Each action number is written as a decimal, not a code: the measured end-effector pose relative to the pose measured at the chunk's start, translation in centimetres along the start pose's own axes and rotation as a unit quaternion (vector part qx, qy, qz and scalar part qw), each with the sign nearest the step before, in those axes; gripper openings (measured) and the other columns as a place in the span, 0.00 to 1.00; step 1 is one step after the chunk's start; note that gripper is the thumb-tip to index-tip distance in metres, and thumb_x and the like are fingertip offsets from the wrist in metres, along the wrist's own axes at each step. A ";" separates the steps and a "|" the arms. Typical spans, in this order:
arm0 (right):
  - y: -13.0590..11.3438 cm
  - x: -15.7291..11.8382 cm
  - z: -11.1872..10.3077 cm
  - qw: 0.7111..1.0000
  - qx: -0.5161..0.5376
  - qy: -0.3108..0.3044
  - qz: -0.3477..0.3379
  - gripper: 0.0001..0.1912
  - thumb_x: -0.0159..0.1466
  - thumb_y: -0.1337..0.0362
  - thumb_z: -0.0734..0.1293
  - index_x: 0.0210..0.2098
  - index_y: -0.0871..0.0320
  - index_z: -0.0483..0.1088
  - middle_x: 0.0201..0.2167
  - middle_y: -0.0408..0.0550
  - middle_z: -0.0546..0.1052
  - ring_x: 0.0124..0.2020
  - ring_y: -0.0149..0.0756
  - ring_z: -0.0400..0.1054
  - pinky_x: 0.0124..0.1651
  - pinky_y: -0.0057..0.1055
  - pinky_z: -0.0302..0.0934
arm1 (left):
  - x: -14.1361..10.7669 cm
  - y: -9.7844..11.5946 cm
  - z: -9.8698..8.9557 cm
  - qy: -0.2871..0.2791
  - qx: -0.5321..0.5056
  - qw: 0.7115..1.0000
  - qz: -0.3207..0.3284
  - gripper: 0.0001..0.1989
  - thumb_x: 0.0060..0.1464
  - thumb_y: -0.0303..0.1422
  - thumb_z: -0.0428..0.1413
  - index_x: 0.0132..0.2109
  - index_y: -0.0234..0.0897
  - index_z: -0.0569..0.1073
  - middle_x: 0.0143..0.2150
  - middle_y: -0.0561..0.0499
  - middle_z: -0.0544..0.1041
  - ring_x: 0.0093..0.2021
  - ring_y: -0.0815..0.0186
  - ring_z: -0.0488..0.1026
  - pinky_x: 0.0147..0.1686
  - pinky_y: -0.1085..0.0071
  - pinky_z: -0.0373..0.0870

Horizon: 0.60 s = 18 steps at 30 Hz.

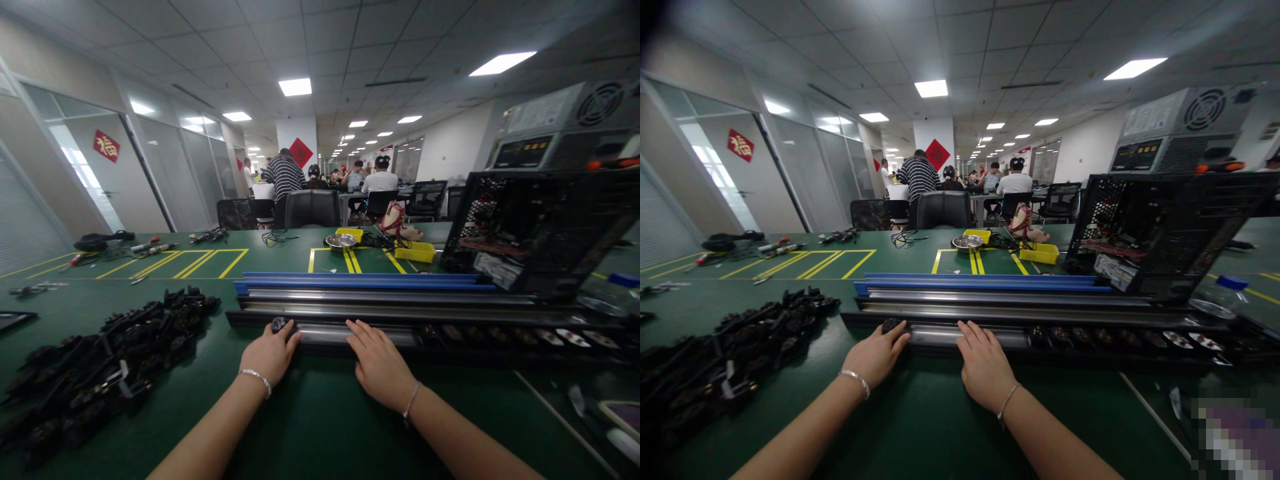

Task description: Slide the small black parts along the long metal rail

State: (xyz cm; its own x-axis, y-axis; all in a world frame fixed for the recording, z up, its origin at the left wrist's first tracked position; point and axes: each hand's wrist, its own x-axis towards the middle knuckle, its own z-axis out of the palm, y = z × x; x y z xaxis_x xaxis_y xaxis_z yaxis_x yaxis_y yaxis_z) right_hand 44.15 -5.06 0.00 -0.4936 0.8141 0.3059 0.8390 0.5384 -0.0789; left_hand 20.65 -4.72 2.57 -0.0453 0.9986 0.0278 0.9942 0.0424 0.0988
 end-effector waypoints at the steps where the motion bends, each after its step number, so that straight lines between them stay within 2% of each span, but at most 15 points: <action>1: 0.0 0.0 0.0 1.000 0.000 -0.003 0.001 0.23 0.54 0.72 0.57 0.48 0.58 0.66 0.62 0.49 0.56 0.63 0.39 0.45 0.60 0.40 0.43 | 0.0 0.0 0.0 -0.002 0.001 1.000 -0.001 0.28 0.58 0.50 0.34 0.61 0.48 0.58 0.58 0.39 0.65 0.50 0.56 0.71 0.45 0.62 0.67; 11: 0.1 0.0 0.2 1.000 -0.006 -0.003 -0.001 0.22 0.54 0.71 0.56 0.49 0.58 0.65 0.62 0.49 0.56 0.63 0.40 0.45 0.60 0.41 0.42 | 0.2 -0.3 -0.2 -0.014 -0.012 1.000 -0.001 0.27 0.58 0.50 0.35 0.60 0.49 0.60 0.56 0.42 0.68 0.53 0.56 0.68 0.47 0.62 0.66; 15: 0.1 0.0 0.2 1.000 -0.010 -0.002 -0.003 0.22 0.54 0.71 0.57 0.49 0.58 0.65 0.62 0.49 0.56 0.62 0.40 0.45 0.59 0.41 0.43 | 0.6 -1.4 0.0 -0.009 -0.008 1.000 0.000 0.26 0.58 0.48 0.35 0.59 0.48 0.62 0.54 0.45 0.70 0.53 0.56 0.67 0.47 0.62 0.65; 18: 0.1 0.0 0.2 1.000 -0.013 -0.002 -0.002 0.23 0.54 0.71 0.57 0.48 0.58 0.65 0.62 0.49 0.56 0.62 0.40 0.45 0.59 0.41 0.43 | 1.1 -2.5 -0.2 -0.027 -0.006 0.999 -0.016 0.27 0.58 0.49 0.34 0.58 0.47 0.64 0.51 0.45 0.73 0.50 0.55 0.70 0.47 0.61 0.65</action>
State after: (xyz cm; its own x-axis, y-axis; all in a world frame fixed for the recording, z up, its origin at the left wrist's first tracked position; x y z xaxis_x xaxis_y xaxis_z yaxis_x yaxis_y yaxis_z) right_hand 44.17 -4.99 -0.22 -0.4980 0.8130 0.3015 0.8425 0.5360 -0.0537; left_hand 18.05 -3.76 2.56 -0.0720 0.9970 -0.0289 0.9911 0.0747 0.1098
